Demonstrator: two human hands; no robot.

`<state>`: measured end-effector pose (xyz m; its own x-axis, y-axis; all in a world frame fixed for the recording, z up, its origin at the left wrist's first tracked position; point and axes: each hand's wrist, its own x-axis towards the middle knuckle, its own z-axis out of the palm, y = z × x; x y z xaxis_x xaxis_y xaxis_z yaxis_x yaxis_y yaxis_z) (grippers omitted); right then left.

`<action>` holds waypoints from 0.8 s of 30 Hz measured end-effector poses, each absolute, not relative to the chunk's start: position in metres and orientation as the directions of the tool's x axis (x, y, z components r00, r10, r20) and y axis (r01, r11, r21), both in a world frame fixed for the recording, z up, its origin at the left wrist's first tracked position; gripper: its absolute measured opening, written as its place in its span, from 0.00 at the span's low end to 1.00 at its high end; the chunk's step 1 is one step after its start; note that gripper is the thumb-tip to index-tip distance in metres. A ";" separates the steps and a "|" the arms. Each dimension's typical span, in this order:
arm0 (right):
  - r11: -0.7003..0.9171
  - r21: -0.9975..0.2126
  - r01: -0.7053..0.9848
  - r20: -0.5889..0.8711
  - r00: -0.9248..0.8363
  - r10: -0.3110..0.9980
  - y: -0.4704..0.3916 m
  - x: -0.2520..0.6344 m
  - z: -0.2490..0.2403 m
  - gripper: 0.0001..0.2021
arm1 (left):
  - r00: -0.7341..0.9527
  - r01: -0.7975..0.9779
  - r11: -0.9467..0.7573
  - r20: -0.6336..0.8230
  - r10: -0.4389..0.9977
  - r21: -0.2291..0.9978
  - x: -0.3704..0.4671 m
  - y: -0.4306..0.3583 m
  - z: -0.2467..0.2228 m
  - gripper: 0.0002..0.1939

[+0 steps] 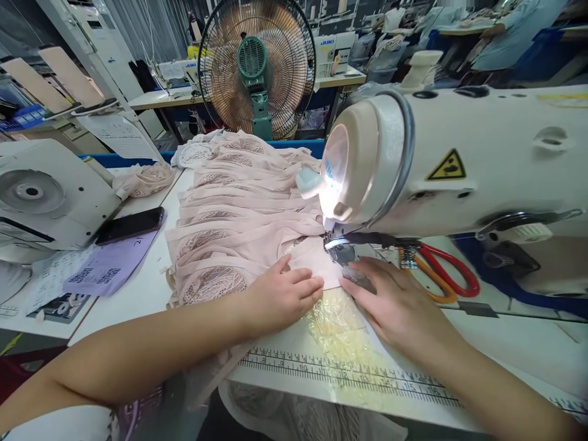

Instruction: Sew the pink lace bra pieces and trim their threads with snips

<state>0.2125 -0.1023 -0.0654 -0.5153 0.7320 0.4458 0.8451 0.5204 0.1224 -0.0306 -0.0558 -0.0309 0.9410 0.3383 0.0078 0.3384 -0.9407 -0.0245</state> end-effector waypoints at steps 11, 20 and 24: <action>0.403 0.203 0.892 0.412 -0.451 0.791 -0.092 0.201 -0.074 0.20 | 0.959 0.282 -0.958 0.039 0.280 -0.053 -0.031 -0.013 -0.035 0.20; 0.367 0.226 0.902 0.449 -0.431 0.783 -0.092 0.198 -0.076 0.19 | 0.966 0.251 -0.961 0.090 0.242 -0.114 -0.031 0.009 -0.036 0.18; 0.385 0.206 0.900 0.464 -0.436 0.771 -0.094 0.197 -0.079 0.20 | 0.960 0.281 -0.952 0.053 0.276 -0.118 -0.031 0.017 -0.037 0.18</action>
<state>0.1971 -0.0942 -0.0786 -0.4363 0.7710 0.4639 0.8996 0.3853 0.2056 -0.0307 0.0171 -0.0373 0.9596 0.2764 0.0531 0.2809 -0.9525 -0.1178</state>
